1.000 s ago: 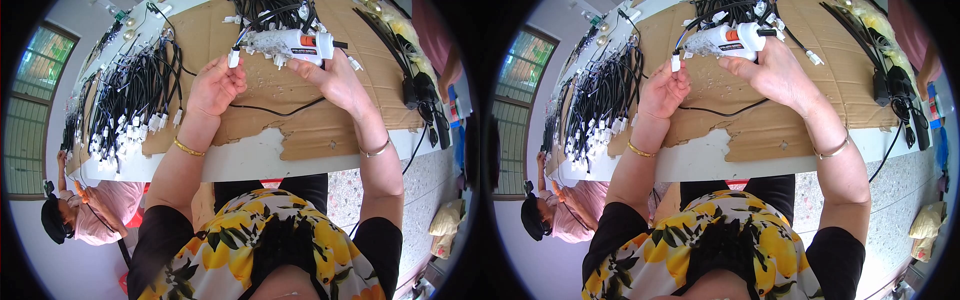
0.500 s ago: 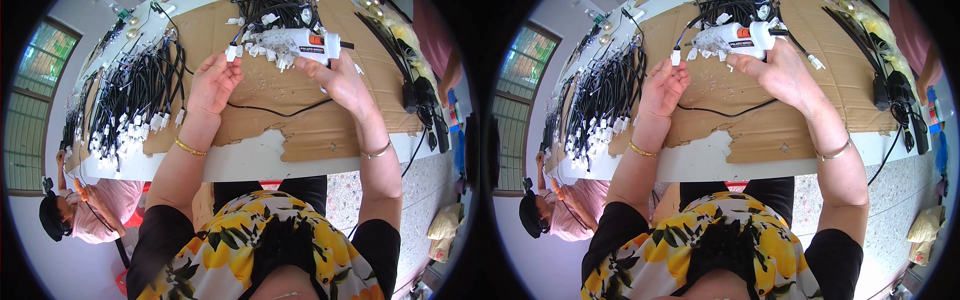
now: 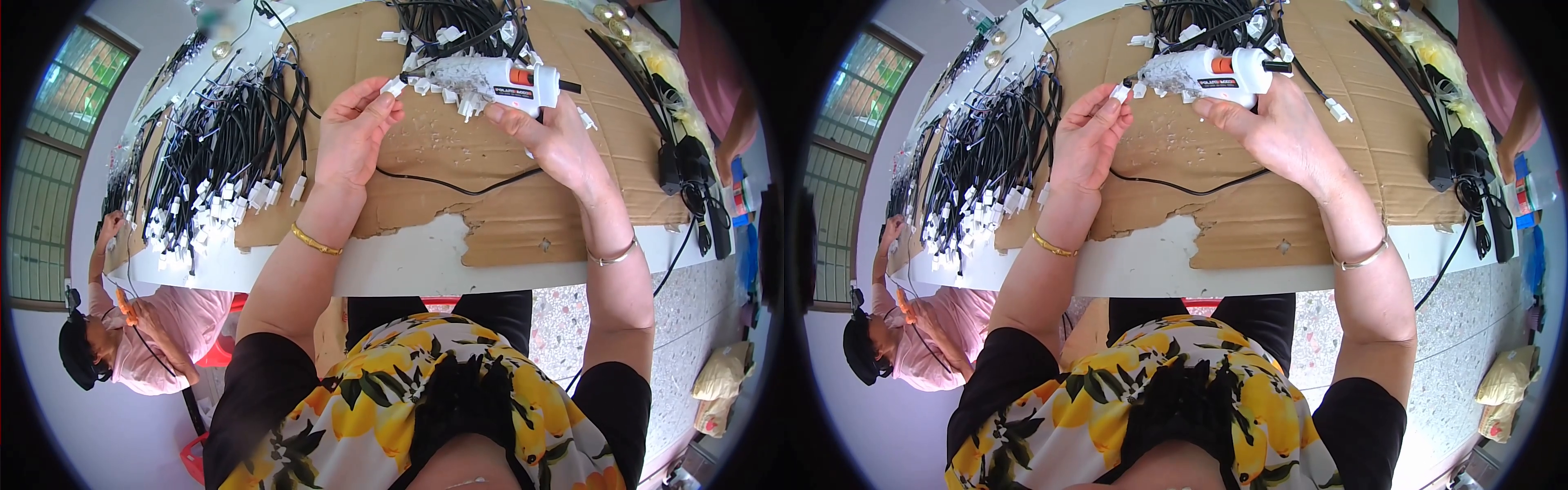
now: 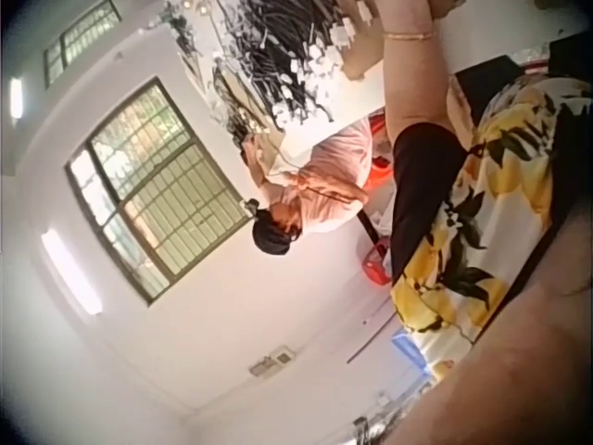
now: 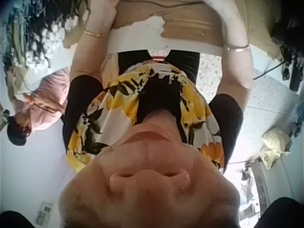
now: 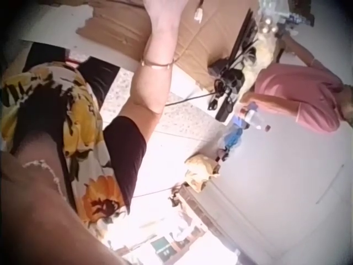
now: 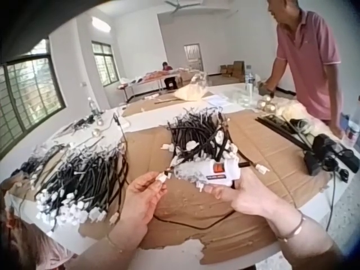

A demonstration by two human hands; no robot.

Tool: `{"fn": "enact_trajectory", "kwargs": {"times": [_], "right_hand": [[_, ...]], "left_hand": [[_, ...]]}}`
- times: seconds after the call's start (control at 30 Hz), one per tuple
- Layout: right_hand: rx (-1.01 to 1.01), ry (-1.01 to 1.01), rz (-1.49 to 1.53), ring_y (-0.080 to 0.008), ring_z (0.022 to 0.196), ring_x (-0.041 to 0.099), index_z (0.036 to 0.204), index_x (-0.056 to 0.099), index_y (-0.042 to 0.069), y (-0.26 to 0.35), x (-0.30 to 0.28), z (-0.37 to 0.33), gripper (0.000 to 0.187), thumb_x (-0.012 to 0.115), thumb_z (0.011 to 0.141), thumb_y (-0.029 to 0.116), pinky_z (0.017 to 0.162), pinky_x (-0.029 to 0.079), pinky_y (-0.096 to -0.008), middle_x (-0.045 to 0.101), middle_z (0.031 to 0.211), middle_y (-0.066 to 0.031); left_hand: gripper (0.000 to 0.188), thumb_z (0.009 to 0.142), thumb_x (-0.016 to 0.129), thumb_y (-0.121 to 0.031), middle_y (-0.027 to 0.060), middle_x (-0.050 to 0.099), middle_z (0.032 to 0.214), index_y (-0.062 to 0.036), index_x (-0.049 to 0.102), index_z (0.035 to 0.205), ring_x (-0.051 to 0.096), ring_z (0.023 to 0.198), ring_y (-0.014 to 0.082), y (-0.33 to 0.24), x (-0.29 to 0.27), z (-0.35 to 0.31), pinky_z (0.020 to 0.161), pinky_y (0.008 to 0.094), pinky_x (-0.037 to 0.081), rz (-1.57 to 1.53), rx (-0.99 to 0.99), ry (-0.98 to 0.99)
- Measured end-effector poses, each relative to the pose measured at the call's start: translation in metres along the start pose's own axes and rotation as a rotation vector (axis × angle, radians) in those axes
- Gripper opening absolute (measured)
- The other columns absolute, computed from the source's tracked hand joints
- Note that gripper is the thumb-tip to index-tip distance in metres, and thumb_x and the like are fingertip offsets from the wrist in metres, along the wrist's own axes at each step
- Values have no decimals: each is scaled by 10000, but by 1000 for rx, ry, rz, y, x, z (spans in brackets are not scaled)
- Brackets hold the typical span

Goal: Organizing and applying glue or adhesive to bundles of LED light strings at a workshop table.

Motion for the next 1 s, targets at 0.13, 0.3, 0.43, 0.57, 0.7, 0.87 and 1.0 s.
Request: {"fn": "enact_trajectory", "kwargs": {"times": [0.13, 0.3, 0.43, 0.57, 0.7, 0.87, 1.0], "right_hand": [[-10, -7, -27, -71, 772, 490, 1011, 553, -21, -5, 0, 1, 299, 598, 801, 187, 682, 403, -223, 595, 864, -25], [-16, -10, -63, -85, 798, 497, 1015, 552, -22, -7, 1, 2, 293, 601, 805, 176, 729, 410, -239, 599, 892, -35], [11, -6, -80, -90, 814, 499, 1023, 552, -21, -9, 2, 2, 281, 593, 811, 159, 758, 412, -246, 598, 911, -36], [-1, -3, -98, -92, 812, 501, 1026, 552, -24, -8, 2, 2, 283, 592, 813, 157, 760, 413, -249, 601, 908, -36], [14, 9, -124, -91, 808, 503, 1026, 552, -27, -8, 2, 2, 284, 588, 815, 159, 759, 414, -250, 604, 903, -39], [-5, 4, -128, -90, 806, 502, 1018, 557, -27, -6, 3, 2, 275, 584, 817, 158, 753, 414, -248, 606, 900, -41], [-1, -9, -99, -83, 776, 493, 998, 563, -25, -10, 2, 3, 266, 587, 815, 166, 717, 416, -242, 600, 868, -33]], "left_hand": [[194, 777, 585, 30, 94, 601, 860, 25, 576, 971, 579, 740, 153, -1, 1, 0, 697, 264, 496, 56, 53, -22], [195, 769, 583, 46, 90, 602, 837, 29, 580, 963, 582, 738, 144, -3, 5, -2, 689, 250, 502, 114, 102, -38], [198, 766, 577, 57, 93, 602, 833, 31, 580, 962, 586, 738, 146, -3, 5, -2, 691, 254, 511, 136, 116, -47], [194, 770, 573, 58, 100, 604, 843, 35, 580, 963, 590, 733, 152, -4, 7, -3, 693, 256, 513, 132, 107, -66], [193, 773, 575, 51, 106, 605, 847, 36, 580, 965, 593, 728, 159, -4, 5, -2, 687, 264, 514, 123, 103, -69], [179, 795, 573, 7, 127, 610, 858, 39, 577, 971, 596, 721, 178, -4, 5, -3, 672, 290, 514, 66, 46, -49], [194, 813, 562, -24, 153, 612, 881, 48, 559, 994, 596, 722, 190, -2, 4, -3, 665, 298, 513, 50, 6, -20]]}}
Point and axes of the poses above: each hand's wrist, its own z-axis towards the middle knuckle, its own x-axis out of the palm, y = z × x, the point moved 3 cm from there along z, towards the middle knuckle
